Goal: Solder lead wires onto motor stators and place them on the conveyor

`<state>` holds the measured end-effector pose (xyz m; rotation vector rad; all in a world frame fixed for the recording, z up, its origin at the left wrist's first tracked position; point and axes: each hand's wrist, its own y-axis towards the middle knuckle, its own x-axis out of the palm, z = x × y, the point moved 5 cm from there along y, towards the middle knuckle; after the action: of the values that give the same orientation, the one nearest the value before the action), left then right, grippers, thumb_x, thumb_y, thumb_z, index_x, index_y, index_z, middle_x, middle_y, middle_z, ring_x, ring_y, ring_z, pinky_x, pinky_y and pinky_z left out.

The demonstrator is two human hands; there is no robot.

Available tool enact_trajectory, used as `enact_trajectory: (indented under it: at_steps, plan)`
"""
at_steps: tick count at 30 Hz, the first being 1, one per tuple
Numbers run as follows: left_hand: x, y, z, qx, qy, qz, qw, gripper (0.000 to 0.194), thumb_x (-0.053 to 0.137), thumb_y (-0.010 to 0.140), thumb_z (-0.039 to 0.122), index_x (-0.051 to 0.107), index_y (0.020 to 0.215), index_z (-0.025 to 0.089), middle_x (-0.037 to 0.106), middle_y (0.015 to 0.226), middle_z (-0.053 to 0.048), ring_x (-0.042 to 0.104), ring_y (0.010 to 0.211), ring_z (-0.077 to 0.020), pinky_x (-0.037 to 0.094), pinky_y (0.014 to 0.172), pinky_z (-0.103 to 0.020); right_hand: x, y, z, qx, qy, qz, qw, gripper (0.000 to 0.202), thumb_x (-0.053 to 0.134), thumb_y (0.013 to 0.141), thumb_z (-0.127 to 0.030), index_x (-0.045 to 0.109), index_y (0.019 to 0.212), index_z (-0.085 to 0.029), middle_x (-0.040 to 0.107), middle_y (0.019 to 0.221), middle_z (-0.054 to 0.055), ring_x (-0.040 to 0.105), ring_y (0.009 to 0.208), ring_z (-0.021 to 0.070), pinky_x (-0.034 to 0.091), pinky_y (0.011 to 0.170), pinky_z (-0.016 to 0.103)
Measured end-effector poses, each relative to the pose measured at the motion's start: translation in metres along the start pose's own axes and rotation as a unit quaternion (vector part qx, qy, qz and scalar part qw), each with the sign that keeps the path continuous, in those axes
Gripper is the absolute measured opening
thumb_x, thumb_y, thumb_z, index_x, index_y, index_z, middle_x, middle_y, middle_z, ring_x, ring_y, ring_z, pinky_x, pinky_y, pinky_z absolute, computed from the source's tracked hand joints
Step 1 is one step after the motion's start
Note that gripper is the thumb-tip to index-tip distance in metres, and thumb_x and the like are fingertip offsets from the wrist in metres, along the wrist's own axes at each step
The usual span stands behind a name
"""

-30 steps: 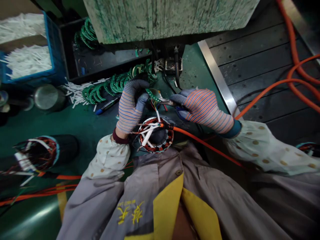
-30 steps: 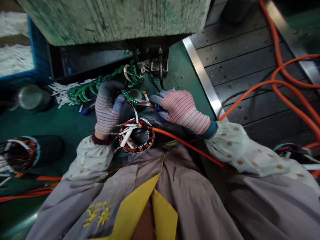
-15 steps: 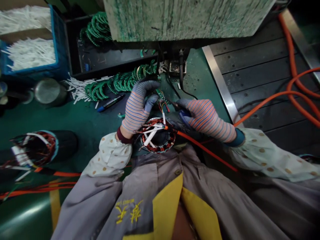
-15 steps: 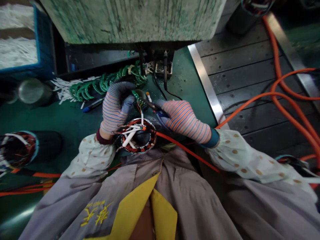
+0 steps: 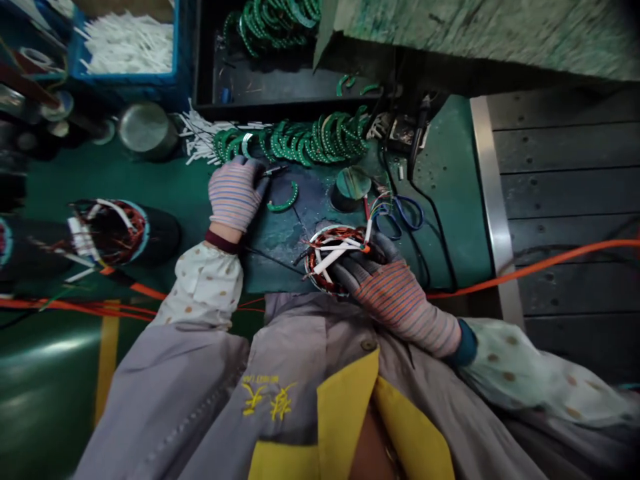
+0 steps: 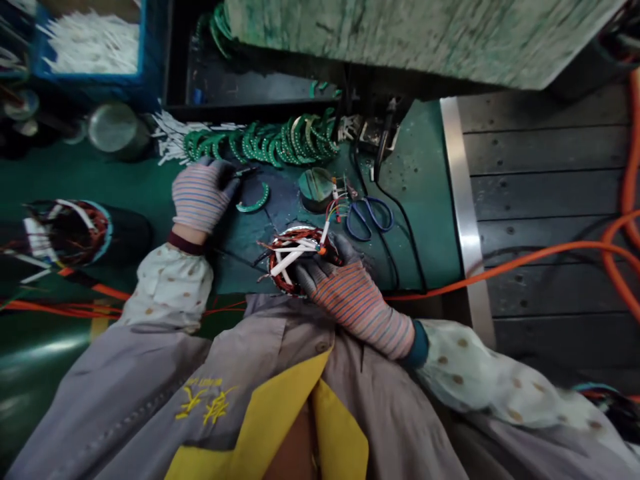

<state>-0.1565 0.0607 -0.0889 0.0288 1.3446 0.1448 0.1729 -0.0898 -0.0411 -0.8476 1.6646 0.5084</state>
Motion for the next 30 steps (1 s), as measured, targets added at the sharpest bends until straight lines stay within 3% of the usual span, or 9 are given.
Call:
enact_trajectory:
  at_steps: [3,4,7,11,16,19,22,25,30]
  plan:
    - [-0.032,-0.038,0.014,0.055,-0.08,0.036,0.995,0.041,0.069,0.118,0.05,0.08,0.149,0.026,0.083,0.147,-0.01,0.08,0.127,-0.0326,0.063,0.113,-0.047,0.004,0.014,-0.001,-0.024,-0.064,0.003,0.998,0.05,0.059,0.115,-0.005,0.085,0.151,-0.028,0.091,0.147,0.012,0.087,0.125,0.0329,0.068,0.12,0.061]
    - [-0.044,-0.057,0.023,0.099,-0.125,0.015,0.987,0.044,0.061,0.122,0.052,0.079,0.154,0.028,0.085,0.148,-0.009,0.081,0.13,-0.0318,0.063,0.114,-0.044,0.003,0.014,0.001,-0.031,-0.066,0.011,0.997,0.049,0.06,0.115,-0.005,0.085,0.151,-0.028,0.092,0.146,0.012,0.087,0.126,0.0322,0.067,0.12,0.06]
    - [-0.063,-0.113,0.052,0.182,-0.191,-0.152,0.952,0.043,0.056,0.125,0.052,0.084,0.151,0.031,0.091,0.132,-0.003,0.087,0.117,-0.0267,0.065,0.099,-0.036,-0.001,0.007,0.005,-0.04,-0.059,0.022,0.997,0.049,0.069,0.113,-0.009,0.085,0.154,-0.031,0.09,0.15,0.012,0.083,0.137,0.033,0.064,0.122,0.058]
    - [-0.073,-0.142,0.055,0.183,-0.096,-0.176,0.963,0.038,0.059,0.124,0.045,0.09,0.145,0.038,0.089,0.114,-0.001,0.083,0.095,-0.0259,0.052,0.074,-0.037,-0.001,0.002,0.003,-0.042,-0.098,0.04,0.993,0.044,0.071,0.112,-0.012,0.089,0.147,-0.031,0.093,0.142,0.012,0.082,0.133,0.0323,0.061,0.116,0.053]
    - [-0.073,-0.109,0.007,0.014,-0.008,-0.034,0.999,0.049,0.058,0.123,0.061,0.089,0.15,0.034,0.085,0.126,-0.01,0.076,0.11,-0.0362,0.053,0.085,-0.047,0.003,0.02,0.012,-0.044,-0.098,0.029,0.994,0.034,0.067,0.112,-0.018,0.094,0.125,-0.035,0.096,0.118,0.007,0.082,0.113,0.0296,0.056,0.1,0.048]
    - [-0.06,-0.081,0.012,0.004,0.044,-0.021,0.999,0.058,0.049,0.125,0.062,0.09,0.146,0.027,0.083,0.139,-0.015,0.07,0.123,-0.0424,0.054,0.096,-0.057,-0.016,0.014,0.033,-0.011,-0.066,0.055,0.996,0.029,0.069,0.113,-0.04,0.092,0.1,-0.029,0.091,0.093,0.01,0.081,0.092,0.0327,0.052,0.083,0.046]
    - [-0.04,-0.06,0.043,0.054,0.032,-0.025,0.998,0.055,0.049,0.126,0.057,0.087,0.149,0.025,0.085,0.139,-0.016,0.073,0.126,-0.0414,0.058,0.1,-0.056,-0.049,-0.034,0.056,0.059,0.018,0.149,0.987,0.036,0.074,0.109,-0.056,0.091,0.098,-0.027,0.086,0.085,0.009,0.081,0.082,0.034,0.051,0.076,0.044]
    - [-0.022,-0.044,0.07,0.102,0.048,-0.04,0.993,0.051,0.057,0.12,0.056,0.085,0.143,0.019,0.086,0.129,-0.022,0.076,0.12,-0.0458,0.058,0.093,-0.055,-0.07,-0.105,0.072,0.179,0.054,0.215,0.958,0.028,0.076,0.109,-0.052,0.092,0.107,-0.029,0.089,0.091,0.009,0.085,0.086,0.0357,0.056,0.081,0.046]
    - [-0.014,-0.021,0.079,0.172,0.123,-0.096,0.973,0.058,0.035,0.12,0.051,0.082,0.127,0.019,0.084,0.116,-0.024,0.078,0.111,-0.0511,0.059,0.086,-0.06,-0.062,-0.203,0.118,0.431,-0.087,0.213,0.873,0.037,0.065,0.115,-0.049,0.092,0.102,-0.026,0.086,0.09,0.017,0.081,0.088,0.0418,0.053,0.083,0.052]
